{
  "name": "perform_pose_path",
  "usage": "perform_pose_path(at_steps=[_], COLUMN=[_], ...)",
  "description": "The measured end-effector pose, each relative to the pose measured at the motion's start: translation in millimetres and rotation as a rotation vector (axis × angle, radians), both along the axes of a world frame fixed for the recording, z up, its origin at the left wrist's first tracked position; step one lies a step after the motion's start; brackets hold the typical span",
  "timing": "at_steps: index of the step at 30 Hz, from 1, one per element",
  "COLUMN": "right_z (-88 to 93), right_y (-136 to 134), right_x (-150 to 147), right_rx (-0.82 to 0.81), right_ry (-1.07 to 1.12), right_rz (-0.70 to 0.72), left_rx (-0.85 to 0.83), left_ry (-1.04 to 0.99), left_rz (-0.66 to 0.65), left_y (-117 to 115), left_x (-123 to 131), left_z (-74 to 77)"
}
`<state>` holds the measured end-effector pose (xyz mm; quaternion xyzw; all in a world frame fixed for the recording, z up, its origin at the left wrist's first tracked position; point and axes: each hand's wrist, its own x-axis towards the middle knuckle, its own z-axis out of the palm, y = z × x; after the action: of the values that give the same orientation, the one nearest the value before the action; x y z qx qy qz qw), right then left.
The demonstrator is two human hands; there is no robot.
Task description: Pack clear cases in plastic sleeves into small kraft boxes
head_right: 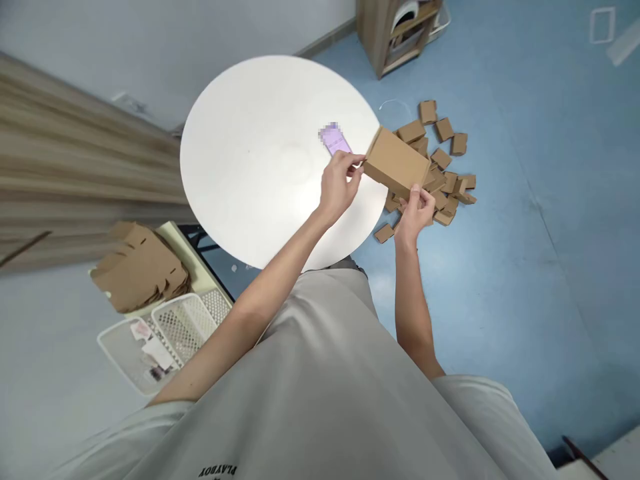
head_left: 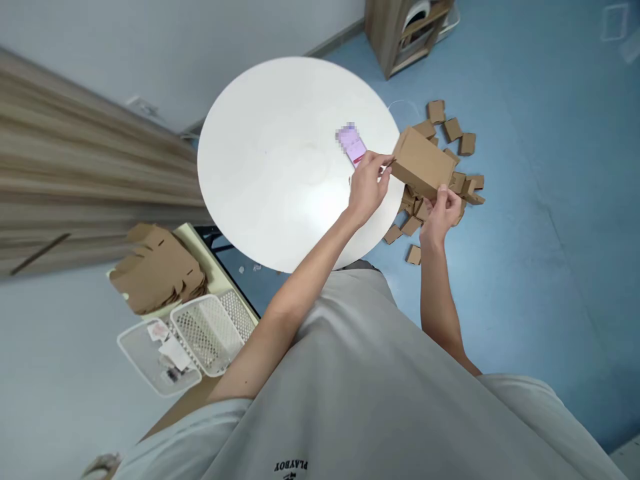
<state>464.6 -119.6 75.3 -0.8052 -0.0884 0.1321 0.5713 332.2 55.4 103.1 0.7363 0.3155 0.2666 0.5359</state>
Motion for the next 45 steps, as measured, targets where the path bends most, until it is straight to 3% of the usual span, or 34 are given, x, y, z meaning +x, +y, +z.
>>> perform_pose_path(at_steps=[4, 6, 8, 12, 15, 18, 22, 26, 29, 33, 39, 43, 45], right_z=[12.6, 11.8, 6.3, -8.4, -14.9, -16.5, -12.7, -1.3, 9.8, 20.4, 19.3, -2.1, -20.3], right_y=[-38, -52, -60, -61, -48, -25, 17, 64, 96, 123, 110, 73, 52], right_x=[30, 27, 13, -38, -80, -114, -149, -191, -241, -331, -494, -603, -648], right_rx=[-0.025, -0.064, -0.096, -0.161, -0.195, -0.227, -0.232, -0.205, -0.165, -0.070, -0.066, -0.290, -0.437], right_ry=[-0.136, -0.167, -0.121, 0.131, 0.325, 0.411, 0.365, 0.274, 0.177, 0.085, -0.001, -0.134, -0.194], right_rz=[-0.135, -0.214, -0.251, -0.151, 0.034, 0.236, 0.508, 0.781, 1.012, 1.317, 1.823, 2.271, 2.386], left_rx=[0.006, 0.003, -0.020, -0.139, -0.278, -0.434, -0.572, -0.568, -0.526, -0.495, -0.487, -0.515, -0.520], left_ry=[-0.067, -0.069, 0.000, 0.259, 0.425, 0.455, 0.322, 0.191, 0.115, -0.016, -0.163, -0.248, -0.289], left_rz=[-0.286, -0.371, -0.407, -0.371, -0.260, -0.139, 0.079, 0.445, 0.706, 1.003, 1.315, 1.380, 1.347], left_y=[-13, -23, -34, -53, -68, -81, -94, -108, -129, -177, -263, -306, -320], left_x=[82, 95, 84, 6, -71, -138, -208, -271, -324, -395, -471, -496, -503], left_z=[13.7, 13.7, 7.2, -20.2, -39.2, -45.2, -32.9, -10.4, 8.2, 30.3, 43.1, 44.8, 46.2])
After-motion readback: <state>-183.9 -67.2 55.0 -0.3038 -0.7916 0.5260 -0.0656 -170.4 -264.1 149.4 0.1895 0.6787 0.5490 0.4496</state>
